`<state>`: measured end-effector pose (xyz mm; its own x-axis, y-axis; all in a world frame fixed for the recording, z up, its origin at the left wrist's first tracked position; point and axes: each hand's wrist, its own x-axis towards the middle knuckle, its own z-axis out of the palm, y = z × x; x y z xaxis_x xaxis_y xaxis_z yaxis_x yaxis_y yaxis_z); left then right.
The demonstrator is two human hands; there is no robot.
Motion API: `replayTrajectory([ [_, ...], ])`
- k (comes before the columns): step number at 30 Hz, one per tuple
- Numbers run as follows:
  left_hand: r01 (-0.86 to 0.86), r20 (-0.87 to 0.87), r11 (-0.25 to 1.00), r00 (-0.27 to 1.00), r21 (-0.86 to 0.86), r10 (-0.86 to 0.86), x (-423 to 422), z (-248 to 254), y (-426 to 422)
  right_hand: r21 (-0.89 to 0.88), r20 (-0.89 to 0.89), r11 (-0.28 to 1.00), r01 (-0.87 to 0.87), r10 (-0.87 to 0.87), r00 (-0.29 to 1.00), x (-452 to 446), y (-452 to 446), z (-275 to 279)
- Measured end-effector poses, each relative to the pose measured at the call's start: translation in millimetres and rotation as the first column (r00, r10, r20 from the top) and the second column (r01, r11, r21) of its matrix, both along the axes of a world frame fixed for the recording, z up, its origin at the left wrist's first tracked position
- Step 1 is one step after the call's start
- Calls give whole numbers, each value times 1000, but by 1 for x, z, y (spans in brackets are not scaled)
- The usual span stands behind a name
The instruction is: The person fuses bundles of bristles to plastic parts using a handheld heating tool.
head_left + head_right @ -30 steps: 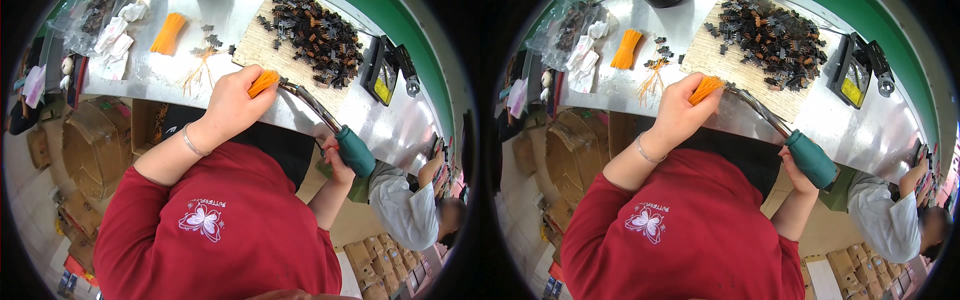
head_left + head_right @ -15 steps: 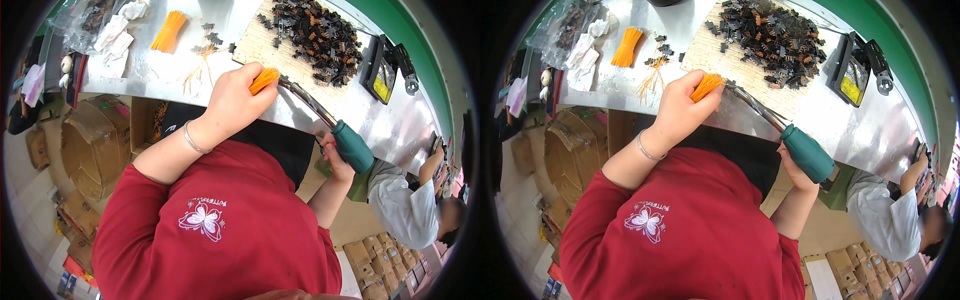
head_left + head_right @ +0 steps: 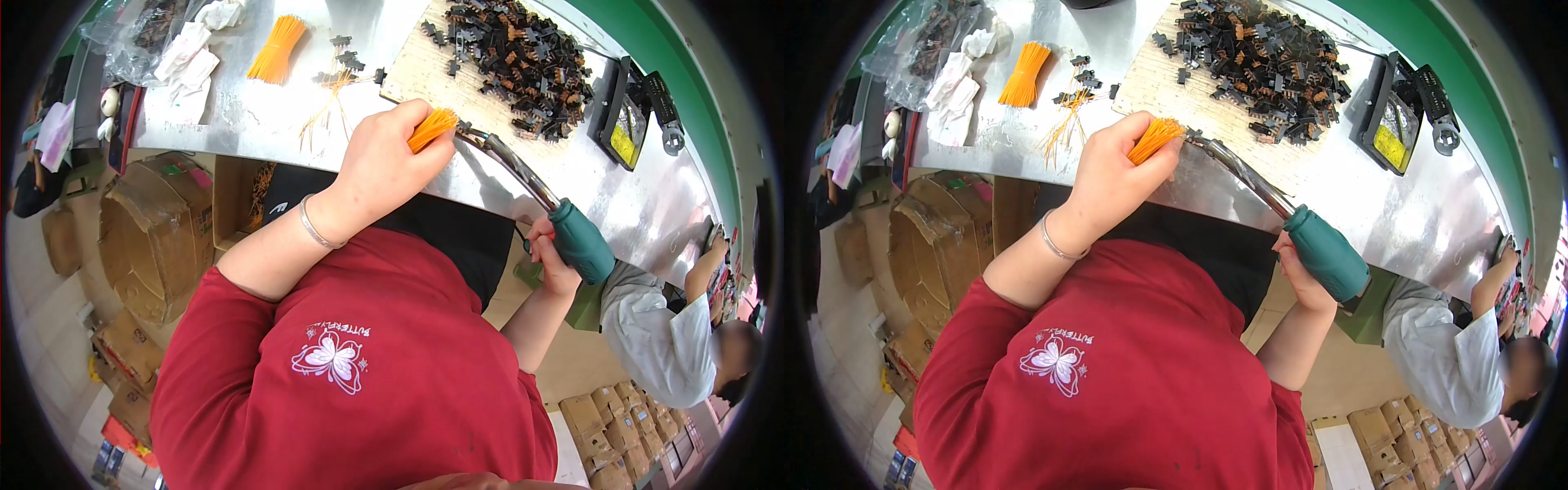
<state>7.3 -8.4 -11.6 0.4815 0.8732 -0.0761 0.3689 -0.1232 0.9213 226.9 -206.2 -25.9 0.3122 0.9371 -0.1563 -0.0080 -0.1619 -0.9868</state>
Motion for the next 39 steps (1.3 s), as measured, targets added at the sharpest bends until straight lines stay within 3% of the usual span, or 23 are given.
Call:
replayTrajectory([
  [17, 35, -73, 998, 997, 45, -32, -2, -1, 1, 59, -11, 998, -8, 8, 1000, 0, 0, -2],
  [26, 45, 81, 999, 996, 30, -47, -5, -8, 0, 32, -4, 999, 0, 0, 1000, 1, -2, -2],
  [28, 73, 8, 997, 997, -4, -73, -5, -2, 0, 26, -8, 1000, 4, -4, 1000, 0, 0, 0],
  [39, 68, -48, 998, 997, 1, -68, -3, 0, 1, -64, -11, 998, 3, -3, 1000, -1, 2, 6],
])
